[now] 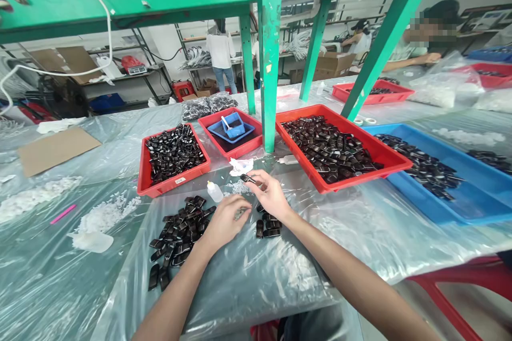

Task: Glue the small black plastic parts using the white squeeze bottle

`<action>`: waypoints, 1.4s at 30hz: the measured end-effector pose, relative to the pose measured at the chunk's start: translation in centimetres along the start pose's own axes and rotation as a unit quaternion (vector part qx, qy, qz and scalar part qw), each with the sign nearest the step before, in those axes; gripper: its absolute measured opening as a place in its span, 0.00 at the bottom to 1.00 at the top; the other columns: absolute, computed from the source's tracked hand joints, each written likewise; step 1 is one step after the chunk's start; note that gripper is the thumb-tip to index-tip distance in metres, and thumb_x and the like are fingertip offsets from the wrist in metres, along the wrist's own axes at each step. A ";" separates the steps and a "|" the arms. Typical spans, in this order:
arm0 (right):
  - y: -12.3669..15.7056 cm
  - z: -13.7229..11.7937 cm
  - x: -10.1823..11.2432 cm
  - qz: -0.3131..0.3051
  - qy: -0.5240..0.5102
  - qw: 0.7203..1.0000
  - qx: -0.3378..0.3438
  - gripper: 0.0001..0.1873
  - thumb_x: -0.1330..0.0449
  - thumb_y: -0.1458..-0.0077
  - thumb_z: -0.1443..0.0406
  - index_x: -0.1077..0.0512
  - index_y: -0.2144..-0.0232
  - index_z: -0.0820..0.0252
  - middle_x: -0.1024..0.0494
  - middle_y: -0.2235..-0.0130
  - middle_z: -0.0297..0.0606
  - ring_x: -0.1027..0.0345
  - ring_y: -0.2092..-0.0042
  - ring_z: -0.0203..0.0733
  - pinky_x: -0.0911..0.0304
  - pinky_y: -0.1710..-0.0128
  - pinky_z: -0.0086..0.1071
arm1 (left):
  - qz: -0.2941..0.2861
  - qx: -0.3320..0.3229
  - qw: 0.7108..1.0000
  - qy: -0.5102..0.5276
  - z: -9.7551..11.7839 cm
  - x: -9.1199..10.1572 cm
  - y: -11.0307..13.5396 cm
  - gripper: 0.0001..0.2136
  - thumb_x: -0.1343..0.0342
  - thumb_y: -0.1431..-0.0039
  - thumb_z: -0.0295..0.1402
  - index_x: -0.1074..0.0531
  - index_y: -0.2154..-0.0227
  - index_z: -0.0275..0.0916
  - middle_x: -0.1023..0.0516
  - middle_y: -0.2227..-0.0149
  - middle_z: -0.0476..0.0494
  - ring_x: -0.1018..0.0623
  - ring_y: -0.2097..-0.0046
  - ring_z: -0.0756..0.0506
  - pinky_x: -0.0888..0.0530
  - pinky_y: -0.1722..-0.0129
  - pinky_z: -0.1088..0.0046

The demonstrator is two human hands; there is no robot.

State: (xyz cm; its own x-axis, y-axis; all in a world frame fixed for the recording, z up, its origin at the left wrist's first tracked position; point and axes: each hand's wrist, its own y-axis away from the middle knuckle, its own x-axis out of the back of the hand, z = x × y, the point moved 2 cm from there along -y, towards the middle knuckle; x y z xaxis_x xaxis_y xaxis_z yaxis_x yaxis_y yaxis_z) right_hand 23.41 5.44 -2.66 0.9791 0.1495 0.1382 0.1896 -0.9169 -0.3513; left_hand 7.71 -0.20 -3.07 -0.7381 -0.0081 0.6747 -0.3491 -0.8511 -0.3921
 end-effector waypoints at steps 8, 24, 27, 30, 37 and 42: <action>0.9 0.1 -1.6 -0.058 -0.016 0.998 -0.010 0.12 0.36 0.42 0.57 0.25 0.60 0.57 0.18 0.66 0.36 0.28 0.68 0.40 0.43 0.74 0.31 | 0.293 0.195 0.891 0.287 -1.9 2.8 -0.4 0.11 0.32 0.50 0.40 0.21 0.68 0.40 0.21 0.68 0.46 0.24 0.67 0.47 0.28 0.65 0.72; 1.4 -0.3 -1.8 -0.097 -0.013 0.995 0.014 0.07 0.37 0.41 0.61 0.26 0.60 0.57 0.19 0.66 0.34 0.29 0.68 0.38 0.41 0.70 0.30 | 0.250 0.218 0.867 0.371 -1.9 1.9 -0.3 0.11 0.29 0.54 0.39 0.18 0.69 0.39 0.21 0.71 0.48 0.26 0.70 0.49 0.28 0.65 0.73; 1.4 -0.4 -1.8 -0.097 -0.009 0.995 0.007 0.08 0.38 0.40 0.60 0.26 0.61 0.57 0.19 0.66 0.34 0.30 0.69 0.38 0.42 0.71 0.30 | 0.253 0.216 0.873 0.357 -1.9 1.9 -0.3 0.11 0.28 0.54 0.39 0.18 0.69 0.39 0.20 0.70 0.47 0.25 0.68 0.48 0.28 0.64 0.72; 1.4 -0.5 -1.7 -0.095 -0.004 0.995 0.012 0.07 0.38 0.40 0.61 0.26 0.60 0.57 0.18 0.67 0.33 0.30 0.69 0.38 0.41 0.70 0.30 | 0.259 0.213 0.881 0.334 -1.9 1.8 -0.2 0.11 0.29 0.54 0.39 0.18 0.69 0.39 0.19 0.70 0.46 0.24 0.67 0.48 0.27 0.63 0.71; 1.2 -0.2 -1.3 -0.087 0.009 0.996 -0.002 0.07 0.38 0.41 0.60 0.26 0.63 0.57 0.19 0.67 0.34 0.30 0.69 0.38 0.42 0.70 0.30 | 0.258 0.111 0.934 0.219 -1.7 1.3 -0.1 0.08 0.35 0.43 0.36 0.16 0.63 0.40 0.20 0.65 0.44 0.25 0.65 0.48 0.28 0.64 0.72; 0.4 -0.1 -0.3 -0.086 0.051 0.995 0.000 0.10 0.41 0.40 0.60 0.26 0.57 0.57 0.20 0.64 0.36 0.29 0.66 0.40 0.40 0.69 0.31 | 0.179 0.038 0.976 0.118 -0.9 0.8 0.0 0.17 0.42 0.36 0.34 0.24 0.45 0.41 0.21 0.61 0.44 0.27 0.67 0.49 0.28 0.66 0.72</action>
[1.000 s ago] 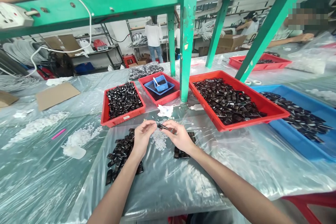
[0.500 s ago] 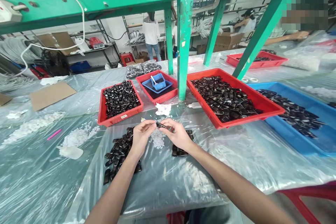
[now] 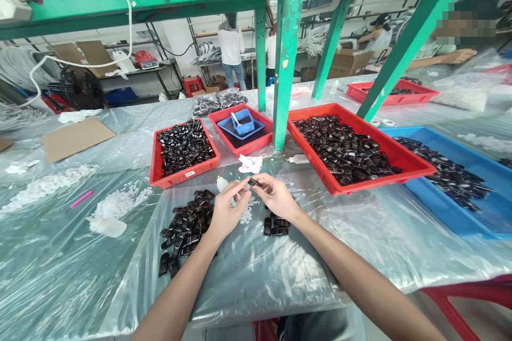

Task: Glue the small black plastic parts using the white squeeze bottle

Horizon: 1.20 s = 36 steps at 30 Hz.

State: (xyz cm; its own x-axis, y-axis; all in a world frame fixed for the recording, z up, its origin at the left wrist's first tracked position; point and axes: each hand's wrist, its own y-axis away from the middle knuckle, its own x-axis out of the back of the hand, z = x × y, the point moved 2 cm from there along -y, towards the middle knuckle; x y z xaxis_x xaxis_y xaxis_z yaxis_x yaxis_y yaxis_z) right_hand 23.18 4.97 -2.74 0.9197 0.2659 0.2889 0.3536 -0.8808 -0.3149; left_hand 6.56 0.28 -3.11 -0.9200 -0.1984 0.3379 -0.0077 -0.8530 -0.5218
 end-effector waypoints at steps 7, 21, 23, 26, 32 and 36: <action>-2.0 0.3 2.5 0.042 -0.118 0.990 -0.063 0.07 0.44 0.44 0.60 0.39 0.64 0.53 0.33 0.72 0.28 0.40 0.78 0.35 0.45 0.77 0.30 | -0.089 -0.038 0.986 -0.132 0.2 -0.7 0.4 0.11 0.45 0.34 0.31 0.24 0.52 0.42 0.22 0.57 0.42 0.22 0.57 0.43 0.26 0.54 0.65; -0.3 -0.6 5.3 -0.254 0.313 0.914 -0.036 0.05 0.32 0.52 0.67 0.22 0.69 0.55 0.18 0.66 0.38 0.26 0.61 0.49 0.40 0.64 0.33 | -0.188 -0.074 0.925 -0.323 -0.5 -2.0 0.7 0.09 0.44 0.36 0.29 0.22 0.55 0.40 0.23 0.57 0.40 0.27 0.51 0.38 0.30 0.51 0.58; -0.3 -0.2 5.2 -0.229 0.299 0.926 -0.019 0.05 0.31 0.53 0.67 0.23 0.70 0.54 0.19 0.69 0.37 0.27 0.65 0.48 0.41 0.67 0.33 | -0.190 -0.079 0.920 -0.334 -0.7 -2.4 0.7 0.08 0.46 0.35 0.27 0.22 0.60 0.40 0.23 0.59 0.40 0.27 0.53 0.38 0.30 0.52 0.57; -0.8 0.2 5.2 -0.183 0.262 0.947 -0.005 0.04 0.33 0.49 0.65 0.23 0.68 0.54 0.22 0.72 0.34 0.30 0.70 0.44 0.43 0.69 0.31 | -0.187 -0.086 0.920 -0.334 -0.9 -2.7 0.7 0.08 0.47 0.35 0.26 0.22 0.65 0.40 0.24 0.61 0.40 0.28 0.54 0.38 0.31 0.52 0.57; -0.7 1.1 4.3 -0.056 0.178 0.982 0.007 0.11 0.37 0.42 0.56 0.26 0.61 0.55 0.29 0.74 0.28 0.37 0.74 0.37 0.44 0.70 0.29 | -0.142 -0.069 0.955 -0.253 -1.0 -2.1 0.5 0.08 0.50 0.33 0.27 0.25 0.65 0.40 0.23 0.61 0.41 0.27 0.56 0.40 0.31 0.53 0.59; 0.3 1.4 3.0 -0.039 0.131 0.991 0.000 0.14 0.38 0.42 0.52 0.27 0.61 0.55 0.35 0.75 0.27 0.40 0.75 0.37 0.44 0.70 0.29 | -0.036 0.008 0.996 -0.083 -0.9 -1.1 0.0 0.07 0.48 0.33 0.34 0.25 0.64 0.40 0.22 0.62 0.42 0.25 0.59 0.43 0.29 0.55 0.65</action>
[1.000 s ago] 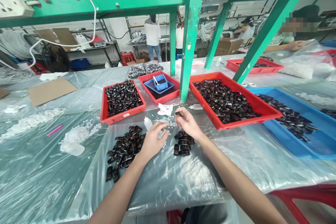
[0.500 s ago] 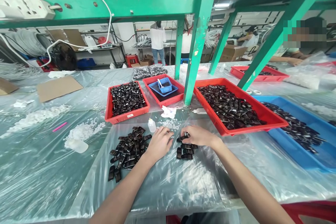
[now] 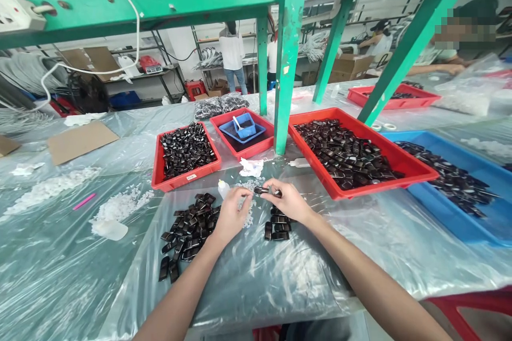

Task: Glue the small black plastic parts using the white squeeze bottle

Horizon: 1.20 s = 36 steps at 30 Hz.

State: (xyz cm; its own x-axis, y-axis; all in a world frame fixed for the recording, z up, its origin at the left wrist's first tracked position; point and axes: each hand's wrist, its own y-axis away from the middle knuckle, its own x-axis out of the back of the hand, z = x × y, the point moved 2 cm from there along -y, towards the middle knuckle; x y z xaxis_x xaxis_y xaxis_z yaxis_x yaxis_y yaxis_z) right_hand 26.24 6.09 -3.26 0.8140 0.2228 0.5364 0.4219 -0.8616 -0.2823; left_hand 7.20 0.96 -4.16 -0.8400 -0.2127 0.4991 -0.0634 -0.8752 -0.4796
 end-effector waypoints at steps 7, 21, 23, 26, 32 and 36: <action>0.5 -1.0 -0.9 -0.008 -0.021 1.000 0.005 0.13 0.39 0.40 0.52 0.28 0.62 0.55 0.38 0.77 0.25 0.41 0.75 0.37 0.46 0.71 0.29 | 0.052 0.201 0.939 0.276 0.0 0.1 -0.3 0.15 0.34 0.47 0.47 0.21 0.68 0.38 0.23 0.69 0.45 0.26 0.67 0.47 0.30 0.67 0.72; 0.7 -1.2 -0.8 0.000 0.012 1.000 0.021 0.17 0.41 0.39 0.49 0.23 0.60 0.54 0.37 0.77 0.27 0.43 0.76 0.36 0.45 0.72 0.29 | 0.038 0.258 0.896 0.360 0.9 0.2 -0.5 0.16 0.30 0.53 0.45 0.21 0.68 0.37 0.26 0.71 0.45 0.30 0.70 0.50 0.39 0.74 0.76; 0.7 -1.3 -0.8 0.002 0.021 1.000 0.022 0.18 0.41 0.38 0.49 0.23 0.60 0.53 0.36 0.77 0.28 0.43 0.76 0.37 0.45 0.72 0.29 | 0.040 0.260 0.892 0.368 0.9 0.2 -0.5 0.16 0.30 0.53 0.45 0.21 0.69 0.37 0.26 0.71 0.46 0.30 0.70 0.50 0.39 0.74 0.76; 0.9 -1.3 -0.9 0.006 0.030 0.999 0.027 0.18 0.42 0.38 0.48 0.22 0.60 0.53 0.35 0.77 0.28 0.44 0.76 0.37 0.46 0.72 0.29 | 0.039 0.260 0.891 0.371 0.9 0.1 -0.4 0.16 0.30 0.54 0.44 0.22 0.69 0.37 0.26 0.71 0.47 0.29 0.70 0.50 0.39 0.74 0.76; 1.0 -1.3 -1.0 0.012 0.040 0.999 0.030 0.16 0.41 0.38 0.50 0.22 0.60 0.53 0.33 0.77 0.29 0.42 0.76 0.37 0.45 0.72 0.29 | 0.031 0.250 0.899 0.359 0.6 -0.2 -0.3 0.16 0.31 0.51 0.45 0.23 0.68 0.38 0.27 0.75 0.49 0.31 0.73 0.51 0.39 0.74 0.76; 0.9 -1.4 -1.0 0.008 0.032 0.999 0.018 0.15 0.39 0.39 0.50 0.23 0.62 0.54 0.34 0.78 0.28 0.41 0.75 0.37 0.44 0.71 0.29 | 0.045 0.240 0.906 0.345 0.4 -0.2 -0.3 0.16 0.32 0.48 0.46 0.23 0.67 0.38 0.27 0.77 0.49 0.33 0.75 0.52 0.38 0.75 0.76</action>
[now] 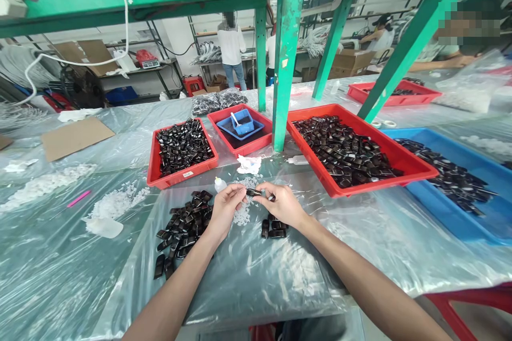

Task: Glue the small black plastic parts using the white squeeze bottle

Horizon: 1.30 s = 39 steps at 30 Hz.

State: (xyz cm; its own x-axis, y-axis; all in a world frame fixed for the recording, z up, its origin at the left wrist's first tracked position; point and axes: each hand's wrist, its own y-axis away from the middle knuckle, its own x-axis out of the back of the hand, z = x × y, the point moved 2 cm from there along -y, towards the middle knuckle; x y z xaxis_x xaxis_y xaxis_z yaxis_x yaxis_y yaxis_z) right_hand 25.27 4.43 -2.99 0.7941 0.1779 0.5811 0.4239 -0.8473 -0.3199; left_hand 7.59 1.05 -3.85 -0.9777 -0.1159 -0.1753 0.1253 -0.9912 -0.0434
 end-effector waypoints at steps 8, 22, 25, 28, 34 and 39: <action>0.1 -1.0 0.0 -0.006 -0.049 0.999 -0.019 0.13 0.36 0.43 0.52 0.28 0.67 0.55 0.34 0.78 0.27 0.41 0.75 0.36 0.44 0.71 0.31 | 0.041 -0.083 0.992 -0.080 -0.3 0.2 0.2 0.14 0.31 0.49 0.43 0.21 0.67 0.38 0.22 0.71 0.46 0.25 0.70 0.47 0.28 0.69 0.72; 0.2 -1.5 -0.8 -0.198 -0.518 0.778 -0.294 0.24 0.38 0.44 0.44 0.37 0.71 0.56 0.43 0.78 0.23 0.54 0.82 0.28 0.58 0.86 0.23 | -0.025 -0.140 0.975 -0.172 1.0 -0.5 1.2 0.12 0.39 0.39 0.39 0.22 0.57 0.39 0.29 0.74 0.50 0.31 0.72 0.49 0.36 0.73 0.74; -0.4 -0.6 1.2 -0.122 -0.382 0.885 -0.236 0.24 0.34 0.48 0.46 0.38 0.74 0.56 0.46 0.79 0.22 0.58 0.81 0.28 0.58 0.83 0.25 | -0.013 -0.166 0.957 -0.239 0.7 -0.1 0.9 0.07 0.42 0.37 0.36 0.23 0.62 0.39 0.27 0.72 0.49 0.30 0.72 0.49 0.34 0.71 0.73; -0.9 0.5 3.4 -0.051 -0.118 0.984 -0.126 0.17 0.33 0.48 0.52 0.31 0.73 0.57 0.32 0.76 0.30 0.41 0.75 0.34 0.44 0.74 0.29 | -0.058 -0.216 0.905 -0.361 0.2 -0.4 1.0 0.05 0.43 0.37 0.32 0.23 0.62 0.40 0.24 0.67 0.46 0.25 0.64 0.45 0.29 0.61 0.68; -0.3 1.8 4.9 -0.161 0.121 0.975 -0.095 0.04 0.35 0.47 0.61 0.23 0.70 0.55 0.21 0.70 0.35 0.29 0.67 0.44 0.41 0.65 0.34 | -0.147 -0.254 0.796 -0.530 -0.9 -1.8 1.7 0.11 0.44 0.35 0.31 0.25 0.51 0.42 0.24 0.53 0.41 0.27 0.48 0.39 0.30 0.48 0.59; -0.2 2.8 4.9 -0.184 0.120 0.969 -0.111 0.03 0.35 0.49 0.63 0.24 0.72 0.55 0.22 0.70 0.35 0.30 0.67 0.44 0.42 0.67 0.33 | -0.214 -0.268 0.743 -0.575 -0.9 -2.4 2.0 0.13 0.49 0.32 0.28 0.25 0.49 0.45 0.25 0.51 0.42 0.28 0.48 0.40 0.32 0.50 0.60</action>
State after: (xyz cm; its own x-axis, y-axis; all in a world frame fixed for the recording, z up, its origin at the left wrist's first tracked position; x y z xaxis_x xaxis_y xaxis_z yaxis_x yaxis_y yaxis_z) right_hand 30.24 6.87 -2.17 0.4707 0.3899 0.7915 0.5346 -0.8396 0.0956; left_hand 10.36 -0.60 -4.41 -0.4075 -0.0818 0.9095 -0.4906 -0.8204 -0.2936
